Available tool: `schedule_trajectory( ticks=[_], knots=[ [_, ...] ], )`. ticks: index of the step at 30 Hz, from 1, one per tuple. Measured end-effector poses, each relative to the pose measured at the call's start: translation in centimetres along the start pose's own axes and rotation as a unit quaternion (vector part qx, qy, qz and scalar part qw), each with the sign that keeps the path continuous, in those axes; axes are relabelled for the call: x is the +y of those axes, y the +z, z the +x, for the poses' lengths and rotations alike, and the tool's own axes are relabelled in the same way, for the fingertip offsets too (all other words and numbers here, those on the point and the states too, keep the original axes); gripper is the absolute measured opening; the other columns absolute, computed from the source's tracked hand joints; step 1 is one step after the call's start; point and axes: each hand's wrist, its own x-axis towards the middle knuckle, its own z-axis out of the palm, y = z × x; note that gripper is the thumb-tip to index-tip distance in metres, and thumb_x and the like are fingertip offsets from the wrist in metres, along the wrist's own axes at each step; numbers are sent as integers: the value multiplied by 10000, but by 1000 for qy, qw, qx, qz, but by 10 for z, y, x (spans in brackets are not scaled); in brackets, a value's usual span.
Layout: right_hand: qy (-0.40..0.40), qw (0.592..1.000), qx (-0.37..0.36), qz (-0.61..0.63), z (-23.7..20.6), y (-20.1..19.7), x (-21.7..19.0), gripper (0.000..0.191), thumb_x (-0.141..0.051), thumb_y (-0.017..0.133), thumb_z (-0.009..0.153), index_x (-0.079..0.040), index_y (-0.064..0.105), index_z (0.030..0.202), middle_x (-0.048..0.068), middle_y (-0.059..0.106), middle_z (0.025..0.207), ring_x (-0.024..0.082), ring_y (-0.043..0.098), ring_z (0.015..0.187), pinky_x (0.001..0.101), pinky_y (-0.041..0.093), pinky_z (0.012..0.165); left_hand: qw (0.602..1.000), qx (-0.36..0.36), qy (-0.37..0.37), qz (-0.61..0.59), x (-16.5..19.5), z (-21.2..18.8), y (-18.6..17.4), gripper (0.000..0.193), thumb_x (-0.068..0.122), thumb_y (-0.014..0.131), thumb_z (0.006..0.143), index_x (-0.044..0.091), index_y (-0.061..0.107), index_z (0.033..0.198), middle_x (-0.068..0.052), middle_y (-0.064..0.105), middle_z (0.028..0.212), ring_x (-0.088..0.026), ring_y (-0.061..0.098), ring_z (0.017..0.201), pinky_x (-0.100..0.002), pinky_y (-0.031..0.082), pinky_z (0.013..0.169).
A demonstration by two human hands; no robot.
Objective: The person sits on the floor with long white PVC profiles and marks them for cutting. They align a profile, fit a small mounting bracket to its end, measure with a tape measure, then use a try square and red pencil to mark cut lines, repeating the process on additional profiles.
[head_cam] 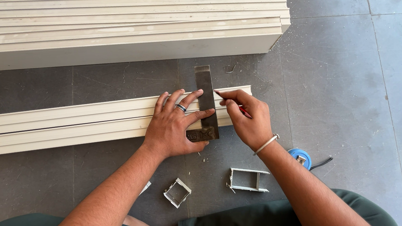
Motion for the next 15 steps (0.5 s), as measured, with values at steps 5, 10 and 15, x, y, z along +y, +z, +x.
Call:
schedule_trajectory(
  ticks=[5, 10, 15],
  knots=[
    [30, 999, -1, -25, -5, -5, 0, 272, -99, 559, 933, -56, 791, 1067, 67, 811, 868, 92, 717, 732, 243, 552, 663, 1000, 10, 5, -3, 0, 0, 0, 809, 649, 857, 579, 532, 569, 1326, 66, 288, 1600, -288, 266, 1482, -536, 98, 1252],
    [-60, 997, 22, -30, -5, 1, -1, 258, -105, 573, 942, -40, 761, 1106, 72, 800, 914, 85, 738, 776, 234, 561, 701, 1000, -7, 0, 2, 0, 0, 0, 828, 671, 850, 576, 545, 564, 1343, 76, 276, 1621, -282, 261, 1484, -532, 92, 1255],
    [-15, 998, 23, -63, -8, 2, -1, 250, -108, 570, 945, -53, 768, 1088, 73, 807, 903, 147, 716, 719, 282, 546, 642, 1000, 1, 2, 5, -1, -1, 2, 806, 681, 839, 585, 543, 558, 1327, 66, 272, 1611, -287, 253, 1488, -537, 91, 1250]
  ],
)
